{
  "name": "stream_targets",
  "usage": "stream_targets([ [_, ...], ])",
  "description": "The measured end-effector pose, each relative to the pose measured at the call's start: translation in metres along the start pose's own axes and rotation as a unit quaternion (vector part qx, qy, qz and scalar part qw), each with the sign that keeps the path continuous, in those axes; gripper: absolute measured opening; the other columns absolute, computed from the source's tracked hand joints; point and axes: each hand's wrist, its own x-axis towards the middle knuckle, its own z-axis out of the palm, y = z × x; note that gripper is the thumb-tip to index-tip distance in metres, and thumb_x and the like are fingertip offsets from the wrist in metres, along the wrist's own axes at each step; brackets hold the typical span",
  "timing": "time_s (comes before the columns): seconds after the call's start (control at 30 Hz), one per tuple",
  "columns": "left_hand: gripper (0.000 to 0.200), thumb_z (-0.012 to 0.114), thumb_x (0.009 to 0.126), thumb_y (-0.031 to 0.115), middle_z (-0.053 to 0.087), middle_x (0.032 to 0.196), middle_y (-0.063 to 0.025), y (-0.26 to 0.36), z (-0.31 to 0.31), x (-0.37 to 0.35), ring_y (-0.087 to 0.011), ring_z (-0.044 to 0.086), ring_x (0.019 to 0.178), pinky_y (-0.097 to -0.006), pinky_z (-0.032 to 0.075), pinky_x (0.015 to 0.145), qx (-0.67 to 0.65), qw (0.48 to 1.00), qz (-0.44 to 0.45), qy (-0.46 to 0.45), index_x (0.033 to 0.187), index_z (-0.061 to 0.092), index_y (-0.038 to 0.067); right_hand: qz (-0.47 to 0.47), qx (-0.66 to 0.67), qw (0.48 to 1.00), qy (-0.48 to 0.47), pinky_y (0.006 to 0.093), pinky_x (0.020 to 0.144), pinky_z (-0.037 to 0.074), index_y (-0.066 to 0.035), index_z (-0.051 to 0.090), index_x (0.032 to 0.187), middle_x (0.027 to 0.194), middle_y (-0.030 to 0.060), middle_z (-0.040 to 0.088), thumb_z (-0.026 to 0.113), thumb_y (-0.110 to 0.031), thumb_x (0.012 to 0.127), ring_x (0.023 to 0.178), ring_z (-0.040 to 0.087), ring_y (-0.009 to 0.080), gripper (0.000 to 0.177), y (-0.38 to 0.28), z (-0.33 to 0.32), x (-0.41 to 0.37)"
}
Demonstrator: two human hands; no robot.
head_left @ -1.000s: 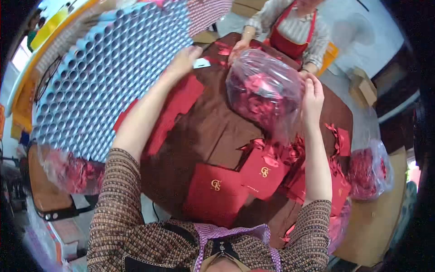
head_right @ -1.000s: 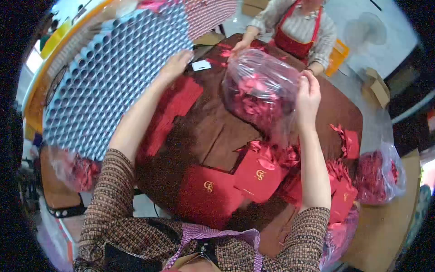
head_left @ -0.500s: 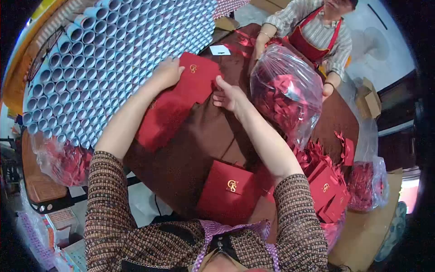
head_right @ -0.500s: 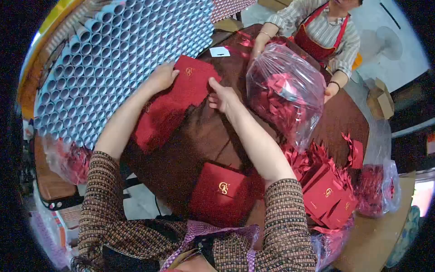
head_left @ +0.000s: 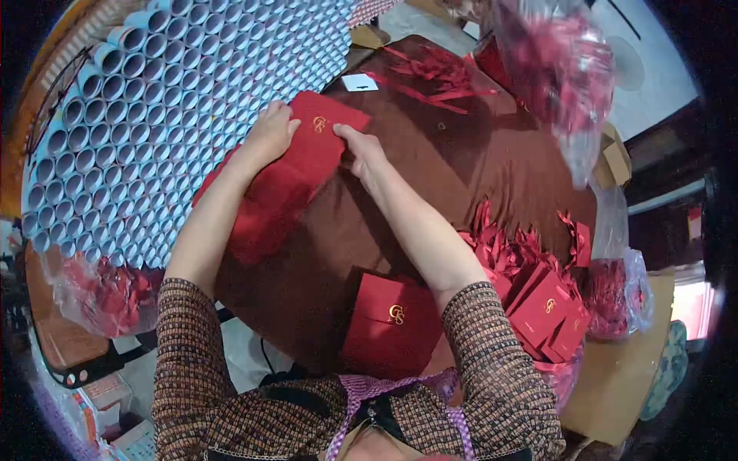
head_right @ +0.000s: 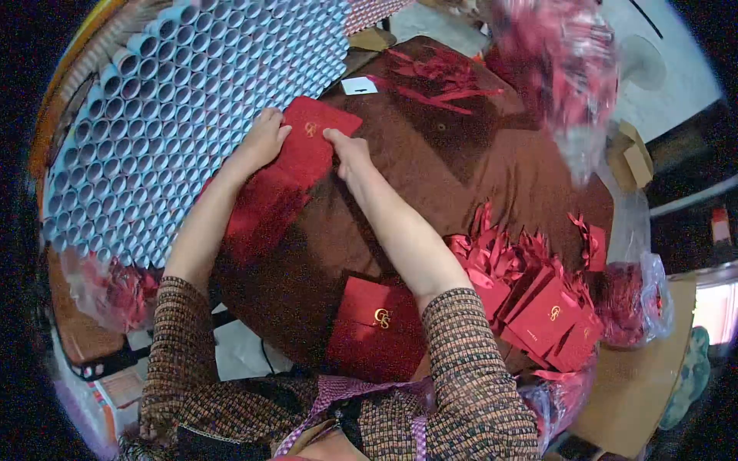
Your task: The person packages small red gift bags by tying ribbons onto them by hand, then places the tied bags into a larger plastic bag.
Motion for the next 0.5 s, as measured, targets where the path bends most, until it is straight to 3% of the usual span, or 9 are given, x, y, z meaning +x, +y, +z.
stream_targets([
  [0.03,0.021,0.051,0.085,0.017,0.051,0.096,-0.0237,-0.002,0.003,0.0,-0.0411,0.048,0.09,-0.0428,0.04,0.08,0.012,0.999,0.029,0.042,0.09,0.051,-0.003,-0.033,0.061,0.997,-0.039,0.0407,0.065,0.052,0.01,0.056,0.097,0.094,0.0187,0.061,0.067,-0.009,0.072,0.079,0.062,0.0273,0.034,0.002,0.002,-0.003],
  [0.13,0.019,0.051,0.085,0.015,0.05,0.09,-0.023,-0.007,0.006,0.003,-0.0401,0.049,0.085,-0.0434,0.039,0.077,-0.015,0.999,0.032,0.029,0.089,0.05,-0.003,-0.052,0.087,0.994,-0.036,0.0396,0.062,0.051,0.011,0.056,0.091,0.084,0.017,0.061,0.066,-0.009,0.069,0.075,0.062,0.0275,0.031,-0.002,0.007,-0.014],
  [0.2,0.017,0.05,0.085,0.014,0.05,0.088,-0.0225,-0.001,0.0,0.001,-0.0394,0.048,0.084,-0.0433,0.039,0.076,-0.046,0.996,0.058,0.046,0.087,0.049,-0.003,-0.041,0.05,0.997,0.032,0.038,0.062,0.051,0.011,0.056,0.087,0.082,0.0165,0.061,0.064,-0.007,0.068,0.075,0.062,0.0251,0.028,0.013,0.001,0.024],
  [0.33,0.013,0.048,0.086,0.011,0.052,0.091,-0.0194,-0.004,0.013,0.001,-0.0368,0.049,0.088,-0.0433,0.04,0.08,-0.071,0.989,0.12,0.04,0.088,0.052,-0.002,-0.081,0.011,0.996,0.023,0.0367,0.055,0.045,0.009,0.056,0.08,0.072,0.011,0.057,0.063,-0.006,0.065,0.064,0.056,0.0205,0.022,-0.005,-0.017,0.011],
  [0.37,0.021,0.048,0.086,0.011,0.052,0.101,-0.0208,-0.007,0.016,-0.001,-0.0368,0.048,0.098,-0.0411,0.039,0.087,-0.128,0.989,0.076,-0.016,0.102,0.052,-0.002,-0.091,-0.011,0.995,0.042,0.0358,0.055,0.045,0.007,0.056,0.08,0.072,0.0097,0.056,0.063,-0.005,0.066,0.064,0.056,0.0207,0.02,-0.011,-0.021,0.003],
  [0.4,0.021,0.048,0.086,0.011,0.052,0.101,-0.0208,-0.008,0.021,-0.002,-0.0368,0.048,0.098,-0.0411,0.039,0.087,-0.126,0.989,0.075,-0.019,0.102,0.052,-0.002,-0.087,-0.009,0.995,0.042,0.0358,0.055,0.045,0.007,0.056,0.08,0.072,0.0097,0.056,0.063,-0.005,0.066,0.064,0.056,0.0207,0.02,-0.012,-0.03,0.007],
  [0.47,0.033,0.047,0.087,0.013,0.051,0.112,-0.0232,-0.017,0.028,-0.005,-0.0369,0.046,0.108,-0.0386,0.036,0.094,-0.164,0.984,0.055,0.052,0.117,0.047,-0.002,-0.073,0.035,0.996,0.025,0.0412,0.065,0.052,0.009,0.055,0.085,0.08,0.0134,0.057,0.059,0.0,0.071,0.072,0.06,0.0256,0.017,-0.008,-0.045,0.026],
  [0.5,0.041,0.046,0.089,0.015,0.048,0.12,-0.0249,-0.019,0.022,-0.003,-0.0369,0.044,0.113,-0.0378,0.034,0.097,-0.162,0.986,0.034,0.007,0.125,0.04,-0.002,-0.081,0.092,0.992,0.016,0.0415,0.066,0.053,0.008,0.055,0.086,0.081,0.0142,0.058,0.059,0.001,0.072,0.073,0.06,0.0261,0.016,-0.015,-0.048,0.014],
])
